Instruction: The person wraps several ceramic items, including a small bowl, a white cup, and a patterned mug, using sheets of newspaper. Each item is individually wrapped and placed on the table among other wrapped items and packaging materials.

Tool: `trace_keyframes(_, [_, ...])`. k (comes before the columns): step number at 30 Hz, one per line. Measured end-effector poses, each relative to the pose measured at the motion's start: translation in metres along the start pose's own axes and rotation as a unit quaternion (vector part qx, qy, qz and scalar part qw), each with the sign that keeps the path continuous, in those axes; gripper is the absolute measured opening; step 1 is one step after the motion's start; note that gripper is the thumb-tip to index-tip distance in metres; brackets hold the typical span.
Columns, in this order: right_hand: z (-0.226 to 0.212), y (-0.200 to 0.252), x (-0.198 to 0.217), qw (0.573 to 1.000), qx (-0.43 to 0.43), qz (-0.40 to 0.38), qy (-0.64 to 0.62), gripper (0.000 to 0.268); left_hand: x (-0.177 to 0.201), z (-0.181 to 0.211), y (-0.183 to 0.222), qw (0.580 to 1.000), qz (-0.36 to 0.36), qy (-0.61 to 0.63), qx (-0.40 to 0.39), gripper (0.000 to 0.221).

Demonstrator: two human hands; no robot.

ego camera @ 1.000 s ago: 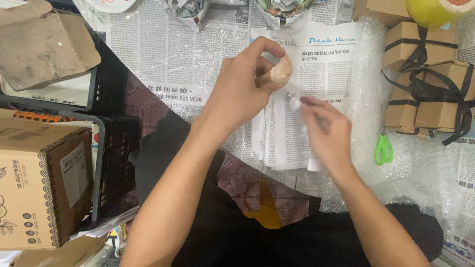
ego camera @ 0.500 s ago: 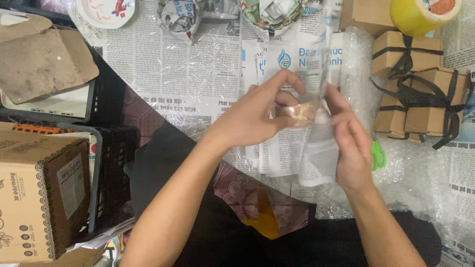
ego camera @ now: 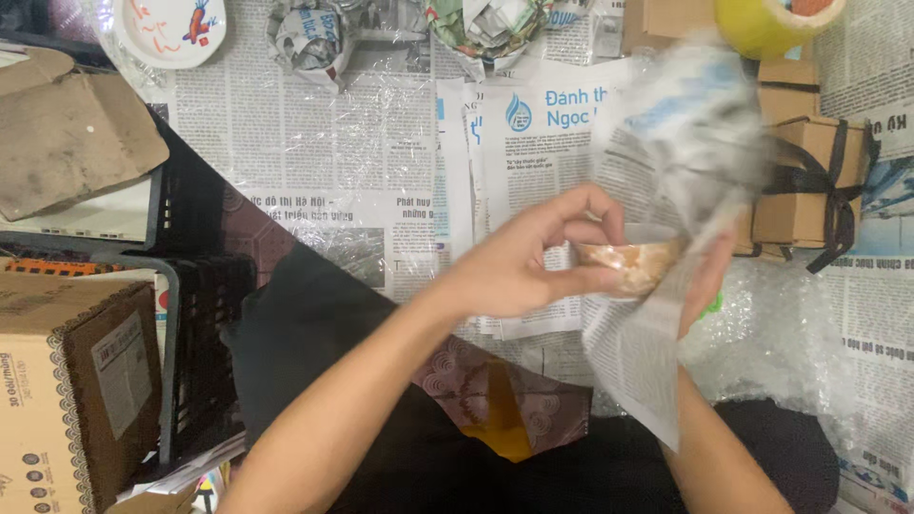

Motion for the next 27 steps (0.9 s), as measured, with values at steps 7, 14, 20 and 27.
trace_keyframes(7, [0.046, 0.020, -0.008, 0.904, -0.307, -0.238, -0.178, 0.045, -0.040, 0.002, 0.013, 0.941, -0.012, -0.309, -0.138, 0.022])
trace_keyframes(14, [-0.012, -0.005, -0.017, 0.916, -0.216, -0.248, -0.229, 0.044, -0.043, 0.009, 0.016, 0.868, -0.090, -0.437, -0.217, 0.020])
trace_keyframes(20, [-0.043, -0.014, -0.022, 0.922, -0.169, -0.252, -0.241, 0.043, -0.042, 0.017, 0.021, 0.839, -0.135, -0.483, -0.212, 0.023])
trace_keyframes(27, [-0.049, -0.007, -0.031, 0.904, -0.183, -0.290, -0.257, 0.043, -0.033, 0.022, 0.014, 0.831, -0.123, -0.507, -0.193, 0.027])
Point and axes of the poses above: each hand's wrist, its own y-axis away from the middle knuckle, its own x-axis out of the back of the hand, z = x × y, the point moved 8 cm from there along -y, towards the middle knuckle, and after that the axes turned 15 degrees about -x, right-handed, at the moved point
